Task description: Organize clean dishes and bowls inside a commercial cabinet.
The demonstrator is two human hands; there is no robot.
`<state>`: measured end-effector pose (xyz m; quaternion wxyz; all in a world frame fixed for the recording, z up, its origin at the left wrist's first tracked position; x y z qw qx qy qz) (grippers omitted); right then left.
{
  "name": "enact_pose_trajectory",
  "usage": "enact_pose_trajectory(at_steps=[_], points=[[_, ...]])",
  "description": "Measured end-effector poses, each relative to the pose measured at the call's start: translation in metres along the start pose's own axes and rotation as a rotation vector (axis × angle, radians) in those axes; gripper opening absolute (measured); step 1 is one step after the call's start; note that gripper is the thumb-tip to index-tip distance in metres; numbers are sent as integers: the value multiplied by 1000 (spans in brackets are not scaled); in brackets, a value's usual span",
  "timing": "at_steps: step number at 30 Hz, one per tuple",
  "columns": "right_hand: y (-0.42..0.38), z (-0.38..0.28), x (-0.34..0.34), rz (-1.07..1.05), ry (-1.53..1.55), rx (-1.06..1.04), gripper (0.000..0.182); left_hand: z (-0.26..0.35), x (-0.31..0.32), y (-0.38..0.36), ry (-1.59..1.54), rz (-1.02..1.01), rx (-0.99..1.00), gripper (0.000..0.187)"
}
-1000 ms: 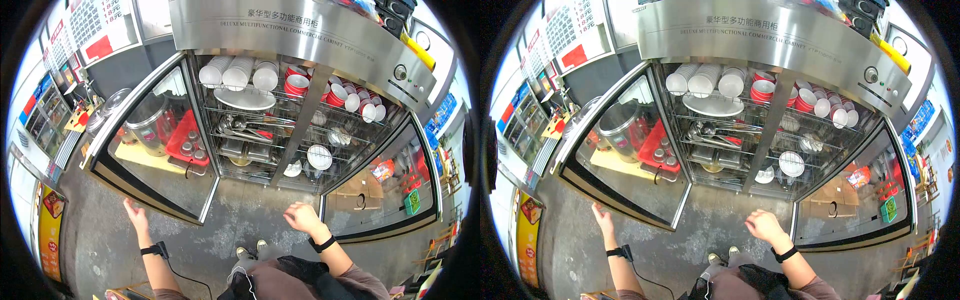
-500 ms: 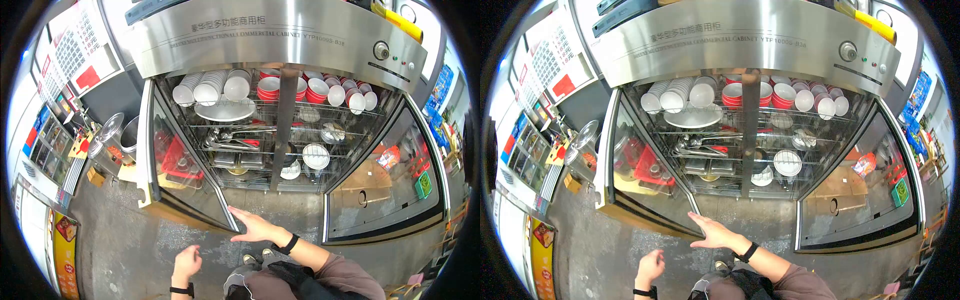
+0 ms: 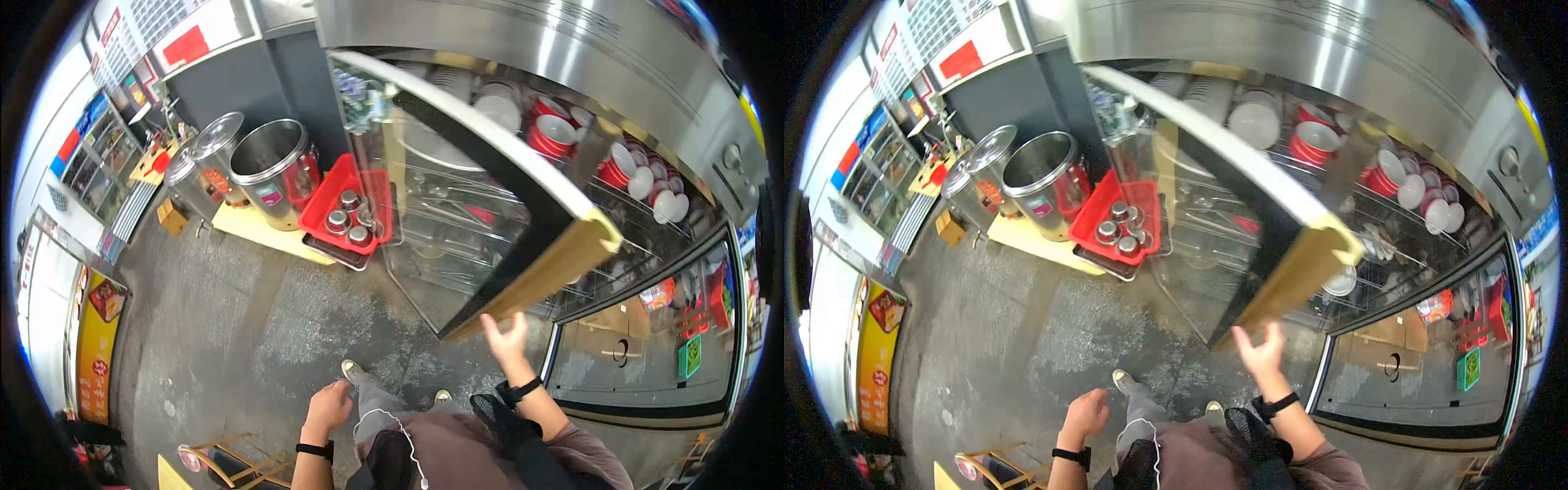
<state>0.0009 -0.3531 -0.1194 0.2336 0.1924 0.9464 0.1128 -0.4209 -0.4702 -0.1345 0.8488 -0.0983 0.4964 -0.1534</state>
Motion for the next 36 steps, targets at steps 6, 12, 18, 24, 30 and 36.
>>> enact_pose_trajectory(at_steps=[6, 12, 18, 24, 30, 36], points=[[7, 28, 14, 148, -203, 4, 32, -111, -52, 67, 7, -4, 26, 29], [-77, 109, 81, -294, -753, 727, 76, -197, -145, 130, 19, -19, 41, 30], [-72, 55, 232, -988, -821, 494, 54, -277, -193, 196, 49, -12, 124, 30], [21, 15, 407, -1112, -754, 288, 47, -298, -219, 249, -42, -4, 128, 30], [127, 19, 582, -1073, -669, 191, 62, -330, -250, 308, -44, -83, 4, 32], [217, 91, 727, -1005, -650, 285, 68, -362, -285, 381, 34, -248, -181, 32]])
Point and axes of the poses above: each hand's wrist, its own y-axis towards the middle knuckle, its own x-axis out of the palm, z = x × y, the point moved 2 cm from there along y, towards the middle knuckle, and after that the axes turned 5 degrees about -z, right-handed, at the moved point
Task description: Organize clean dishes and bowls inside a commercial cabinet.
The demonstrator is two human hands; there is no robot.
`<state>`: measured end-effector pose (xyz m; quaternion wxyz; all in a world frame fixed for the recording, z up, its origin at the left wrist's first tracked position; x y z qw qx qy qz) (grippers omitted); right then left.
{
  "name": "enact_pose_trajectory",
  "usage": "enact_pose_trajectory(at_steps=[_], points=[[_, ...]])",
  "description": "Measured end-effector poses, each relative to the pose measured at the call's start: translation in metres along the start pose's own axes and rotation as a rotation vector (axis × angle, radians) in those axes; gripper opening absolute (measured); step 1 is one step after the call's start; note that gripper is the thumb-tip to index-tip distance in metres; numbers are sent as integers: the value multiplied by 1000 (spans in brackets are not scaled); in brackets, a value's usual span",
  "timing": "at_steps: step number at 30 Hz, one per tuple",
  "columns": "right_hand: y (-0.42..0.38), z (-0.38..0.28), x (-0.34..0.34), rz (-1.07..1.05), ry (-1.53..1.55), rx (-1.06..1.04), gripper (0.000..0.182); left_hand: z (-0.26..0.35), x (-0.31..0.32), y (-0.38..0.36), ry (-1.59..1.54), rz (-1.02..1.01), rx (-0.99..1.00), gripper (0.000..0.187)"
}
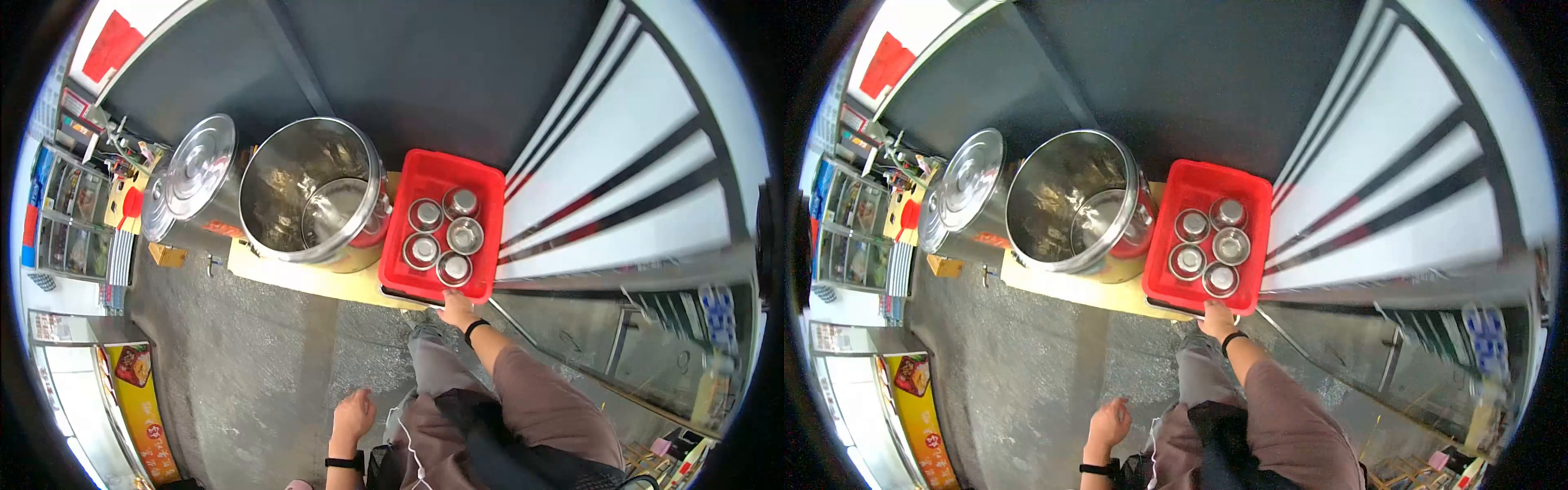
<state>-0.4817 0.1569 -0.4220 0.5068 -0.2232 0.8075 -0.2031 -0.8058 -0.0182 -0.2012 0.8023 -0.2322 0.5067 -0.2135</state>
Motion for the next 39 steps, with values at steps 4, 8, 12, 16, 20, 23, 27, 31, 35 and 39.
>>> enact_pose_trajectory(at_steps=[4, 8, 12, 16, 20, 23, 27, 31, 35, 39], points=[[107, 1, 12, 44, 76, 183, 78, -9, -36, 60, -67, -68, -57, 32], [181, -14, -8, -23, 80, 210, 109, -9, -62, 129, -106, -132, -113, 32], [234, -14, 8, -20, -58, 243, 115, -13, -81, 187, -71, -146, -81, 30], [260, -11, 21, -39, -222, 251, 120, -21, -96, 233, -72, -164, -66, 29], [273, 6, 18, -17, -136, 258, 120, -8, -105, 275, -67, -200, -38, 28], [261, 16, 17, 37, -24, 246, 115, 3, -90, 305, -79, -166, 93, 28], [222, 16, -19, 198, 217, 253, 114, 16, -60, 344, -112, -176, 163, 30], [189, 21, -30, -88, 1184, 28, 97, 36, -30, 377, -337, -105, 57, 39], [157, 14, -25, -562, 1691, -11, 65, 33, 19, 402, -579, -212, -60, 43], [156, -5, -20, -809, 1932, -79, 68, 23, 30, 401, -831, -366, -115, 23]])
Point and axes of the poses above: each hand's wrist, its own y-axis towards the middle knuckle, its own x-axis out of the palm, z = x × y, the point moved 2 cm from there along y, towards the middle knuckle, and after that the axes turned 5 degrees about -z, right-handed, at the moved point
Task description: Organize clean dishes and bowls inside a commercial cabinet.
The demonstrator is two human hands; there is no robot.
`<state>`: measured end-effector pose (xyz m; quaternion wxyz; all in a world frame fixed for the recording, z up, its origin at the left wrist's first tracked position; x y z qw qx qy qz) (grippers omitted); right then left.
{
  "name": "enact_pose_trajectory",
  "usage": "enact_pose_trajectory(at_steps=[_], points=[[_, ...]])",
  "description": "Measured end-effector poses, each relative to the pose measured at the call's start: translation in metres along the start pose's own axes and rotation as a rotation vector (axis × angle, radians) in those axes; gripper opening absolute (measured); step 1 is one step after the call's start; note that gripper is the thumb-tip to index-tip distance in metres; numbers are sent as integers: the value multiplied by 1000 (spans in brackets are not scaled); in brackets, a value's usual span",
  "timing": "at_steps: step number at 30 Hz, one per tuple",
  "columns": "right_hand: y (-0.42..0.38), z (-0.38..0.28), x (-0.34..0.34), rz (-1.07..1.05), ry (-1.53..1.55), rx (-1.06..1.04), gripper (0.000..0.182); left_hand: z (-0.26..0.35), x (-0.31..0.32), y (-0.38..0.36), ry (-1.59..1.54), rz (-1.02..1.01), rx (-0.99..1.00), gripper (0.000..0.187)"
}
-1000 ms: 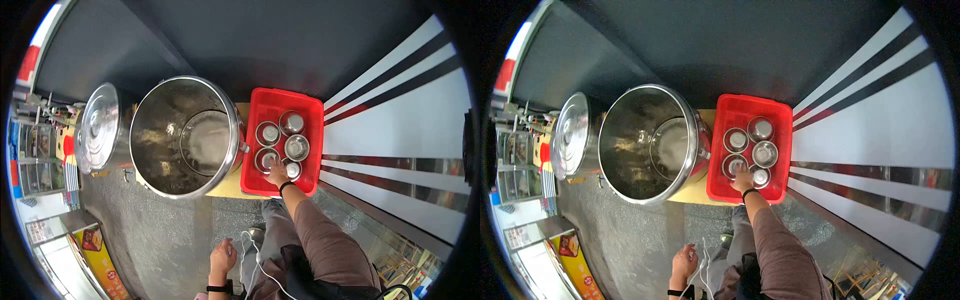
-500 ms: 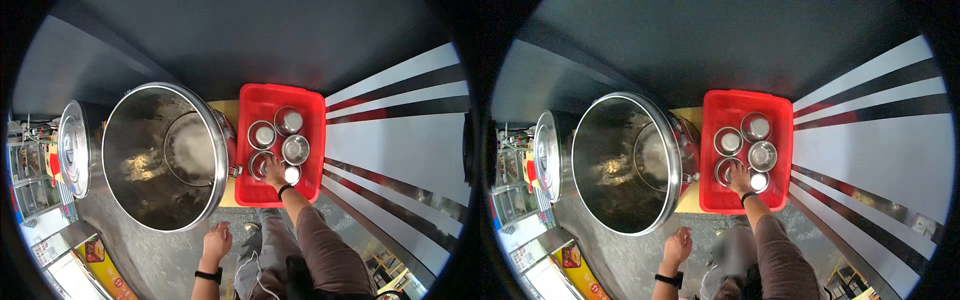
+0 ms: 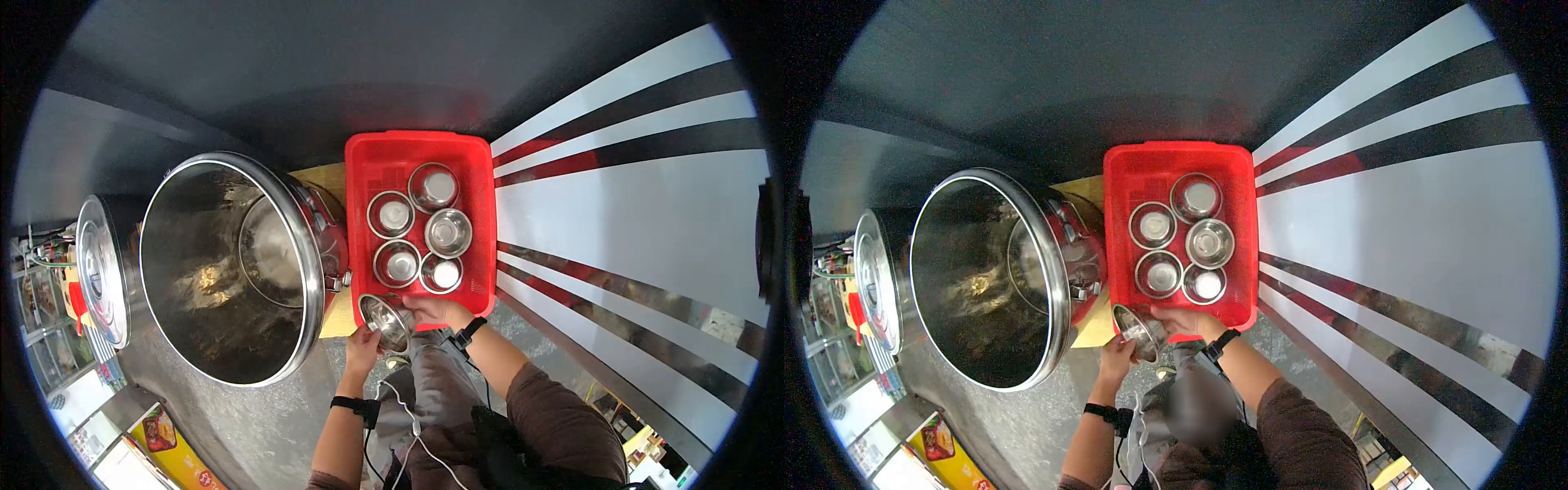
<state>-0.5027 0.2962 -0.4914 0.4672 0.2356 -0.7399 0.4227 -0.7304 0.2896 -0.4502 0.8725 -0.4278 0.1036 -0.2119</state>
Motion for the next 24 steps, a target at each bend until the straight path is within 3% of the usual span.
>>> enact_pose_trajectory(at_steps=[2, 5, 7, 8, 11, 15, 19, 23, 24], points=[[19, -3, -25, 112, -95, 74, 89, 4, -1, -12, -194, 26, 62, 11], [35, -47, -30, 791, -1021, 312, 94, 4, -12, -31, -28, 53, 52, 13], [50, -45, -25, 978, -1640, 144, 103, 2, -15, -43, 81, 91, 73, 20], [61, -37, -41, 956, -1861, 66, 103, -2, -17, -48, 94, 91, 75, 22], [85, -27, -57, 939, -2149, 273, 95, 10, -25, -71, 269, 129, 33, 25], [98, -24, -90, 989, -2074, 110, 88, 7, -29, -87, 365, 164, 44, 23], [67, -47, -60, 887, -1874, 182, 94, 24, -26, -86, 393, 182, 102, 19], [12, -55, -38, 834, -1339, -353, 102, 27, -19, -63, 425, 196, 19, 20], [5, -46, -46, 634, -970, -394, 92, 19, -17, -53, 419, 190, 31, 25]])
Point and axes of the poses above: each hand's wrist, its own y-axis towards the middle knuckle, its own x-axis out of the palm, z = x × y, the point moved 2 cm from there along y, towards the middle knuckle, and after that the axes turned 5 degrees about -z, right-handed, at the moved point
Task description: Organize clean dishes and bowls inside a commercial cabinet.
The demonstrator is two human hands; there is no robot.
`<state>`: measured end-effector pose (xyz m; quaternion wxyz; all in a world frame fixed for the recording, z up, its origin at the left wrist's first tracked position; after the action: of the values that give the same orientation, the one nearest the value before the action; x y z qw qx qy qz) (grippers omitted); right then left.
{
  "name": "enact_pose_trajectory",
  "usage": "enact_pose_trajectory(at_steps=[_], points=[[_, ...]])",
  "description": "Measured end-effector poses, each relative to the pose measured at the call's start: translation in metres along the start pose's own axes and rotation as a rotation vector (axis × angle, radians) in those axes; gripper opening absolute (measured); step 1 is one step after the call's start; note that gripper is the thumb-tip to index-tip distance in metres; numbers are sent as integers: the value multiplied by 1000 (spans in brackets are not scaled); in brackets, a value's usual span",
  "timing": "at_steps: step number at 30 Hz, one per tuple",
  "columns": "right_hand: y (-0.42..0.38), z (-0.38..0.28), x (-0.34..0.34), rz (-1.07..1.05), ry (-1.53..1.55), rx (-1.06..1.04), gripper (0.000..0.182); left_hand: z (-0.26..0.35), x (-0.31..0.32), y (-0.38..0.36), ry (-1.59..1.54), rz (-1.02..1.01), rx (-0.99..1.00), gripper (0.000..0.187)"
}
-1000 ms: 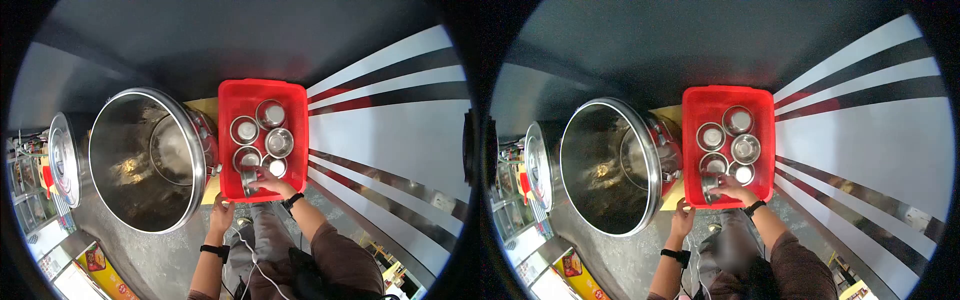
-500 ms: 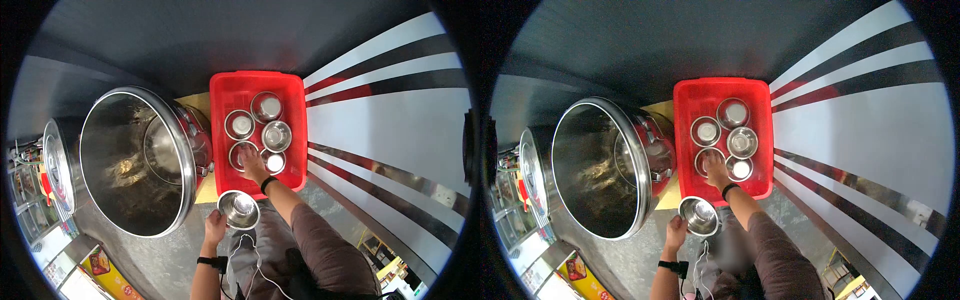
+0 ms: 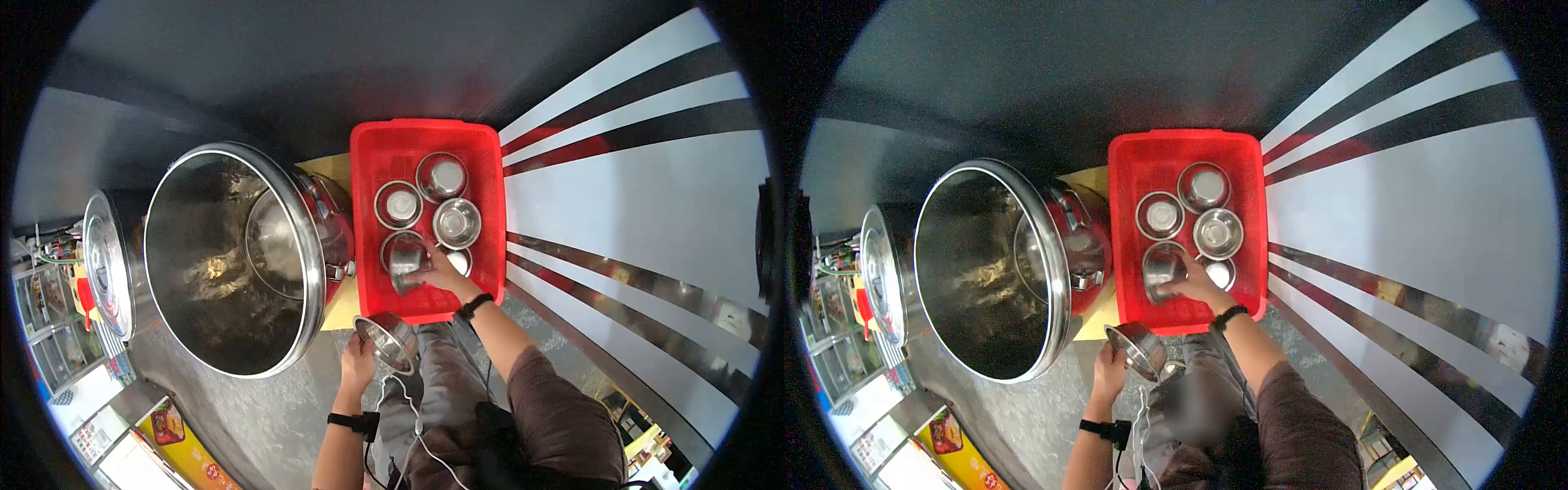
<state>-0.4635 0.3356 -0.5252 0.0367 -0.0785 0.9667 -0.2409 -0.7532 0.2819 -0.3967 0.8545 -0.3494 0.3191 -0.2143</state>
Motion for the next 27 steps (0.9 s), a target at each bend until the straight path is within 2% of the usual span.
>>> enact_pose_trajectory(at_steps=[1, 3, 4, 7, 9, 10, 13, 14, 18, 21, 22, 25, 27], points=[[-8, 10, -2, -92, 394, 63, 83, 9, 1, 4, 33, -6, -12, 26], [-28, 23, -6, -302, 983, 227, 72, 25, 7, 14, 96, -15, -41, 30], [-36, 22, -4, -381, 1086, 232, 68, 22, 12, 21, 110, -33, -57, 34], [-52, 21, 2, -639, 1316, 230, 57, 25, 20, 28, 119, 1, 72, 32], [-52, 25, 10, -839, 1361, 200, 53, 27, 24, 28, -21, -31, -6, 32], [-51, 32, 20, -729, 1372, 332, 52, 27, 24, 26, -90, -47, -48, 32], [-50, 22, 39, -608, 1508, 430, 63, 33, 14, 16, -8, -36, -101, 34], [-50, 6, 40, -721, 1558, 390, 49, 27, 13, 15, -30, -15, -92, 35], [-39, 21, 61, -783, 1514, 517, 40, 11, 5, 10, -19, 0, -75, 36], [-41, 10, 79, -719, 1441, 594, 42, 1, 3, 11, -92, 76, 27, 36], [-37, 8, 81, -770, 1415, 621, 51, -2, 4, 11, -147, 118, 76, 36], [-3, 6, 76, -641, 751, 531, 58, 1, 2, 3, -465, 95, -85, 32], [20, 20, 63, -393, 75, 572, 69, -15, 0, 3, -207, 123, -32, 30]])
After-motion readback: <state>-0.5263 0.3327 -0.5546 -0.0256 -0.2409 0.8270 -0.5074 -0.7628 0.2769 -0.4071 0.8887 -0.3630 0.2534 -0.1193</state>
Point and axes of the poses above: each hand's wrist, its own y-axis towards the middle knuckle, its own x-axis out of the palm, z = x × y, the point moved 2 cm from there along y, towards the middle knuckle, and after that the axes turned 5 degrees about -z, right-handed, at the moved point
